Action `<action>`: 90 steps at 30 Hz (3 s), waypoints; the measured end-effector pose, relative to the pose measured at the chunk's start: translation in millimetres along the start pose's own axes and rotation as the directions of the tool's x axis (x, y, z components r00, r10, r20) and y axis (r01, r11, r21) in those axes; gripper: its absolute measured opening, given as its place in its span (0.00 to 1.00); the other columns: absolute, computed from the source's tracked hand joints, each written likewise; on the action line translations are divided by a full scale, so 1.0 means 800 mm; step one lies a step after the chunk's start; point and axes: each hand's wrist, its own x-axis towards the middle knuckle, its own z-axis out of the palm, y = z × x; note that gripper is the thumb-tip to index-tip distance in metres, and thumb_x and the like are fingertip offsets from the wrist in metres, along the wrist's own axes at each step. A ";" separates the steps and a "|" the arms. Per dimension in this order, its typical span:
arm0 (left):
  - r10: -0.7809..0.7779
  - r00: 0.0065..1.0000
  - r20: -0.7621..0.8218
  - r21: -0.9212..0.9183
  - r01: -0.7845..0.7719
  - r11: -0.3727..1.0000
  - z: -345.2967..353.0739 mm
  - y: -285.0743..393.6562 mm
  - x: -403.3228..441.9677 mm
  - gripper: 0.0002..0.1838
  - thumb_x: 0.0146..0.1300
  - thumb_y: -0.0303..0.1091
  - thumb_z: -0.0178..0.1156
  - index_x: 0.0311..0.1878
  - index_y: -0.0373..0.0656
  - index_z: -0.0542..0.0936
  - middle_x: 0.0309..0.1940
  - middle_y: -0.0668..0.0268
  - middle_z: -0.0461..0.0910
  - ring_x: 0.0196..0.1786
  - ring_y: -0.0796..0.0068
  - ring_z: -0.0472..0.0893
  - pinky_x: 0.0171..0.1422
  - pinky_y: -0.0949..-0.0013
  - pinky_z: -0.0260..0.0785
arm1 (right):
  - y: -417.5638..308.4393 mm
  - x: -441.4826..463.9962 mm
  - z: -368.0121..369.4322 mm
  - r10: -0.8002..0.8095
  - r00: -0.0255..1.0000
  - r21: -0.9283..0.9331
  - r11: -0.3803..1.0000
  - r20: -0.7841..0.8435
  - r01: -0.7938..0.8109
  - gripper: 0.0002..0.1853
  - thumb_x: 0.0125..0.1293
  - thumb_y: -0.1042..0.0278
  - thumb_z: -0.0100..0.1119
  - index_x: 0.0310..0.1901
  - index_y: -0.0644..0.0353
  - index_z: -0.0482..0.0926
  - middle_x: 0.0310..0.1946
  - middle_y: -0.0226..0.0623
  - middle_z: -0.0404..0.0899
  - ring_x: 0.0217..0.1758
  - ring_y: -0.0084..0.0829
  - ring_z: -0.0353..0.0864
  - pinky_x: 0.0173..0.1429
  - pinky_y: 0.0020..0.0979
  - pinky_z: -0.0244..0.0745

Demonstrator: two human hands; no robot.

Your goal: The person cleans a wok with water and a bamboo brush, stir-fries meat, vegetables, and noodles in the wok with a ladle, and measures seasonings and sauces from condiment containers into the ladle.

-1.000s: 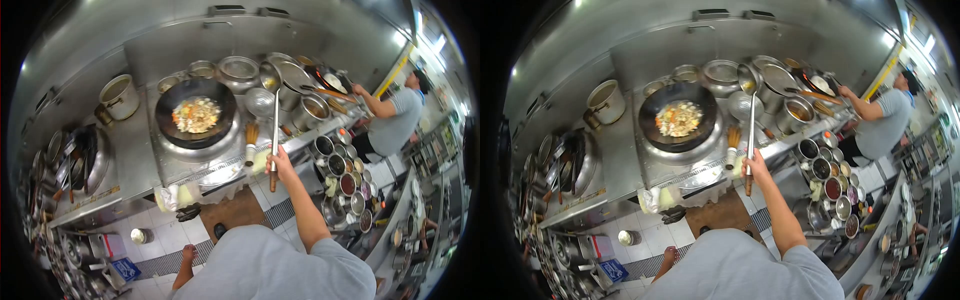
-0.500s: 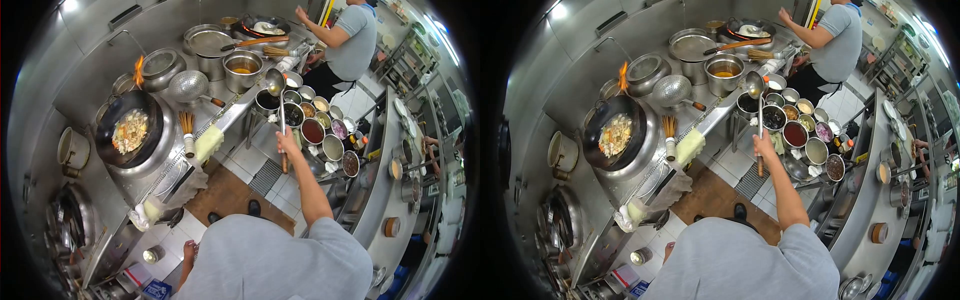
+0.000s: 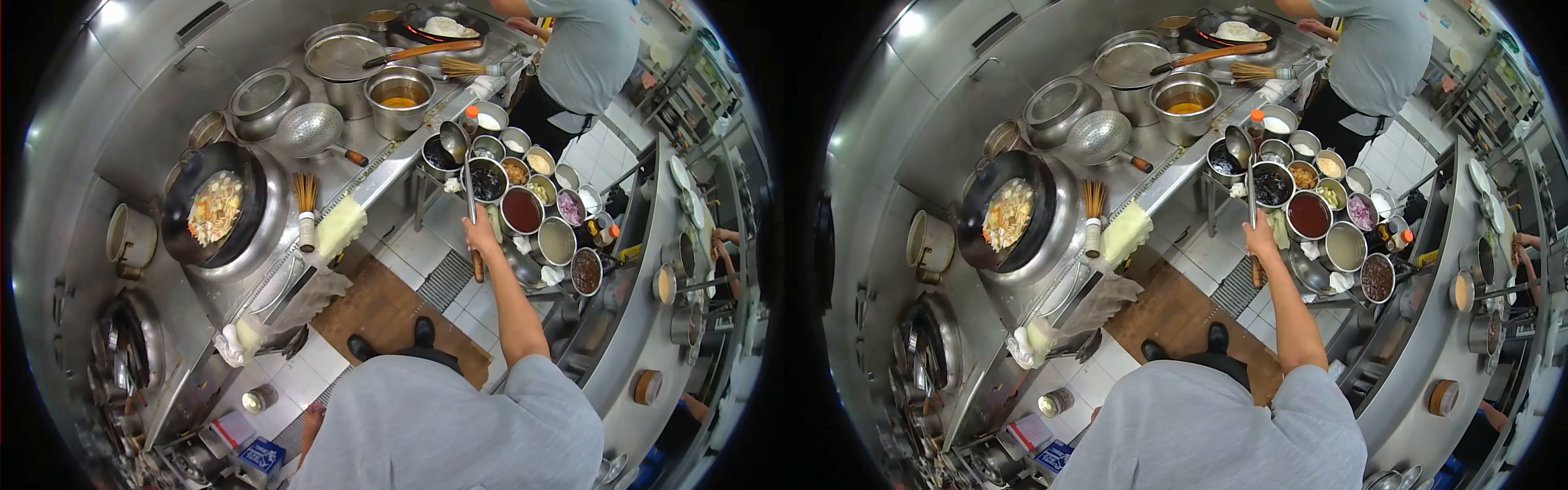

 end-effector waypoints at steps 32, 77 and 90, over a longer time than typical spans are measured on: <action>-0.231 0.972 0.051 -0.107 0.235 0.966 0.011 0.078 -0.008 0.11 0.65 0.29 0.55 0.49 0.40 0.74 0.31 0.63 0.78 0.25 0.73 0.80 0.23 0.70 0.75 | -0.175 -0.103 0.066 -0.276 0.843 0.650 0.752 0.463 -0.111 0.20 0.70 0.71 0.51 0.61 0.48 0.61 0.24 0.27 0.64 0.14 0.16 0.61 0.14 0.24 0.63; 0.079 0.879 0.470 0.018 -0.099 0.995 -0.024 0.051 0.171 0.10 0.69 0.41 0.55 0.48 0.48 0.74 0.37 0.63 0.78 0.34 0.67 0.80 0.35 0.61 0.77 | 0.074 -0.328 0.080 0.071 0.860 0.439 0.837 0.505 -0.327 0.14 0.66 0.69 0.57 0.49 0.52 0.64 0.20 0.22 0.61 0.13 0.15 0.57 0.14 0.23 0.60; -0.011 0.670 0.743 0.286 -0.302 0.909 0.218 0.281 0.187 0.08 0.68 0.36 0.58 0.44 0.43 0.76 0.25 0.68 0.75 0.20 0.76 0.75 0.17 0.69 0.65 | 0.320 -0.598 -0.099 0.541 0.834 0.645 0.600 0.109 -0.473 0.13 0.66 0.72 0.54 0.49 0.52 0.63 0.19 0.24 0.60 0.12 0.17 0.58 0.14 0.26 0.59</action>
